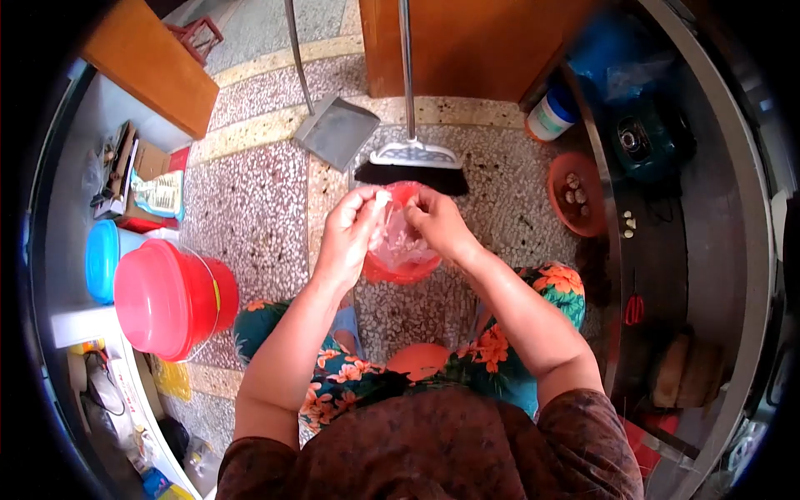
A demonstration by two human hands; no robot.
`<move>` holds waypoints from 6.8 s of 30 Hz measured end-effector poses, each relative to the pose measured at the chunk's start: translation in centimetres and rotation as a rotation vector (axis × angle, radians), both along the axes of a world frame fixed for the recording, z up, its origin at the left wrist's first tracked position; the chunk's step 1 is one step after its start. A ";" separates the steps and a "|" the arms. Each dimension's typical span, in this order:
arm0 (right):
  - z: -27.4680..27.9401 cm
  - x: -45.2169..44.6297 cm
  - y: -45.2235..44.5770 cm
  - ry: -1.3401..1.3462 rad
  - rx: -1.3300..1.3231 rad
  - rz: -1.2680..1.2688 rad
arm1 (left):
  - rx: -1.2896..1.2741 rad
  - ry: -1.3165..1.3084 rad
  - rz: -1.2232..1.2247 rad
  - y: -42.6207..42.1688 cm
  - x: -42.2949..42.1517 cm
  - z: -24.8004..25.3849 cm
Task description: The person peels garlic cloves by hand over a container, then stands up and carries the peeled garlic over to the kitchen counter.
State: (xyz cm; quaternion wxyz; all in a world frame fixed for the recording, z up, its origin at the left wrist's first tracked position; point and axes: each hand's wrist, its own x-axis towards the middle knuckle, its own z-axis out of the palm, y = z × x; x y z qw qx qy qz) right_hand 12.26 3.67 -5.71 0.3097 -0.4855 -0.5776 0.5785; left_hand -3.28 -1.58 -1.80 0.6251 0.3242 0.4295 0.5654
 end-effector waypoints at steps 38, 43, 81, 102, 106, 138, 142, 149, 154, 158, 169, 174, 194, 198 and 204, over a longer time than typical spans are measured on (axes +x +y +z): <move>-17.5 -0.1 2.2 -0.825 0.208 0.200 | -0.085 -0.023 0.065 -1.0 -2.9 1.4; -16.7 -0.5 2.0 -0.880 0.225 0.170 | -0.078 -0.020 0.060 -0.8 -2.9 1.1; -20.4 1.7 2.7 -0.643 0.148 0.097 | -0.056 -0.021 0.027 -0.8 -2.5 1.1; 7.3 -0.3 -2.5 0.444 -0.220 0.086 | 0.093 0.219 0.011 -0.8 0.3 1.3; 6.1 -0.1 -2.7 0.415 -0.181 0.047 | 0.212 0.358 -0.046 -0.6 0.5 1.4; 5.1 -0.4 -2.3 0.565 -0.250 -0.055 | 0.004 0.058 -0.002 -0.2 1.0 0.7; 5.1 -0.4 -2.2 0.565 -0.262 -0.125 | 0.004 -0.059 -0.026 -0.2 0.7 0.7; 5.5 -0.1 -2.0 0.595 -0.125 -0.122 | 0.008 0.164 -0.016 -0.3 0.5 0.9; 5.7 -0.5 -2.1 0.630 -0.174 -0.083 | 0.186 0.521 0.082 -0.3 0.4 -0.2; 5.2 -0.5 -2.0 0.502 -0.078 -0.029 | 0.348 0.776 0.147 -0.4 0.3 0.1; 4.5 -0.3 -1.8 0.259 0.104 -0.036 | 0.554 1.084 0.151 -0.5 0.1 1.3; 4.9 -0.2 -1.8 0.319 0.042 -0.023 | 0.573 1.098 0.146 -0.6 0.2 1.2; 5.0 -0.5 -1.9 0.363 0.007 -0.021 | 0.180 0.435 0.045 -0.7 0.7 0.5; 4.8 -0.7 -2.1 0.429 -0.081 -0.037 | 0.194 0.357 -0.001 -0.5 0.6 0.4; 4.9 -0.9 -2.3 0.445 -0.056 0.002 | 0.150 0.284 -0.027 -0.5 0.3 0.4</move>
